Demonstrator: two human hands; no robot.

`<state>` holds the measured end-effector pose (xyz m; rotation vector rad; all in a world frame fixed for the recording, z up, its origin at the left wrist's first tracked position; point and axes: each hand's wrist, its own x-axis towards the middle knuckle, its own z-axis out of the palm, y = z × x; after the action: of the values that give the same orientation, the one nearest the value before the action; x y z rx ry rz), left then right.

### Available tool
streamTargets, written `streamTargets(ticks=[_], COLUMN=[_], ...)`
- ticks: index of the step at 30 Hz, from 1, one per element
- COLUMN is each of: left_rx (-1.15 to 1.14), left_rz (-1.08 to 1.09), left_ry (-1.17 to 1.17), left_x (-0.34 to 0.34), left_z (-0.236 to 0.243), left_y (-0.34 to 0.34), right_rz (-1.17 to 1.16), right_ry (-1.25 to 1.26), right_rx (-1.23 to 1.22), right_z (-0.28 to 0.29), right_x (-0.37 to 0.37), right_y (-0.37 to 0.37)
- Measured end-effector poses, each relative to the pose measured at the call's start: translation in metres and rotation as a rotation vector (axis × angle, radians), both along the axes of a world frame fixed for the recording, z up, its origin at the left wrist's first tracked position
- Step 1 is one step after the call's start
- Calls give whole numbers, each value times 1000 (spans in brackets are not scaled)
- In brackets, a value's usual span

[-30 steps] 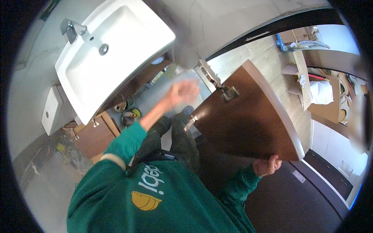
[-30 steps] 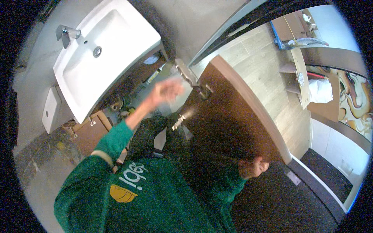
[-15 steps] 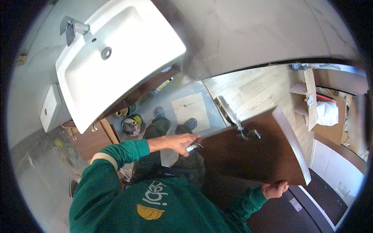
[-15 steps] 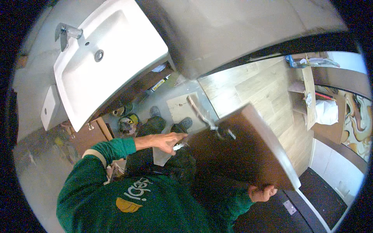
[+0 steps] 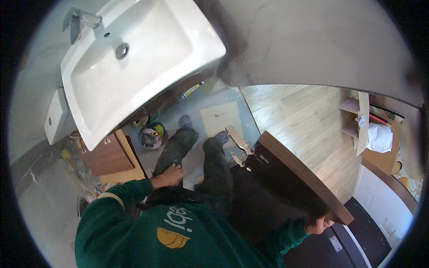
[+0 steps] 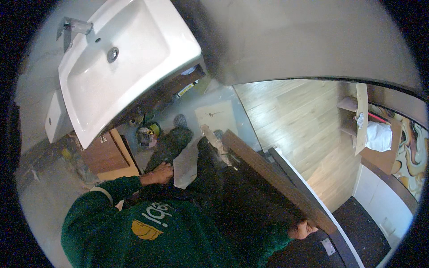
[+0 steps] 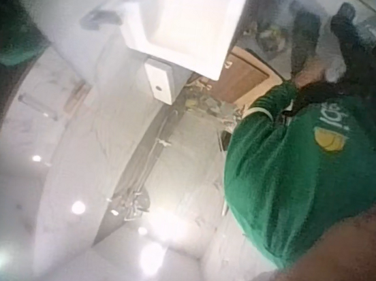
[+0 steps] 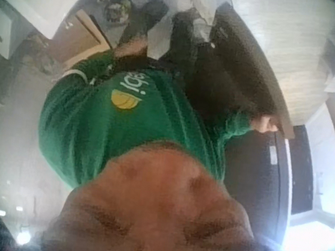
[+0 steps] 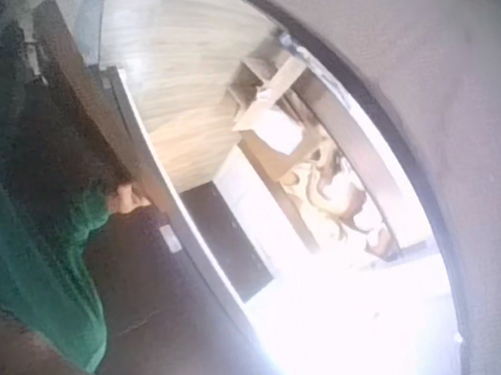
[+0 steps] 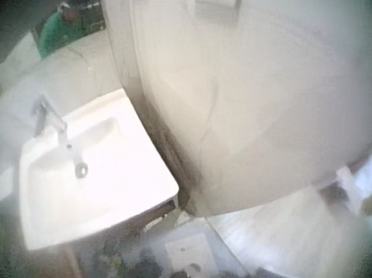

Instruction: The person installs hinges on a wooden cabinet door, aligns and secures them, then wipes the door surface with a cloth. The door is placed on a work surface and handled repeatedly during the process.

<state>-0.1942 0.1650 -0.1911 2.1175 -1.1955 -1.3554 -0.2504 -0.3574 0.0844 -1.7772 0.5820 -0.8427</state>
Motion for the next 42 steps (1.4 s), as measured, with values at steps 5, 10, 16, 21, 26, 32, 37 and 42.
streamTargets(ticks=[5, 10, 16, 21, 26, 32, 37, 42], left_rx=[112, 375, 192, -38, -369, -327, -259, -459], left_rz=[311, 451, 682, 1021, 1039, 947, 932, 1063], left_ry=[123, 282, -36, -214, -590, -853, -1055, -989], left_x=[-9, -5, 99, 249, 343, 390, 397, 379], left_z=[41, 80, -66, -206, -281, -258, -210, -212], left_y=[23, 29, 4, -45, -95, -146, -164, -173], right_rz=[243, 200, 319, 369, 475, 472, 468, 502], right_ry=[-60, 10, -41, -168, -97, -86, -90, -108], right_rx=[147, 177, 272, 162, 140, 146, 91, -108], right_z=[-58, -127, -218, -293, -358, -413, -432, -424], right_x=[33, 64, 99, 124, 142, 164, 168, 183], right_y=[-6, -6, -14, -20, -37, -60, -95, -135])
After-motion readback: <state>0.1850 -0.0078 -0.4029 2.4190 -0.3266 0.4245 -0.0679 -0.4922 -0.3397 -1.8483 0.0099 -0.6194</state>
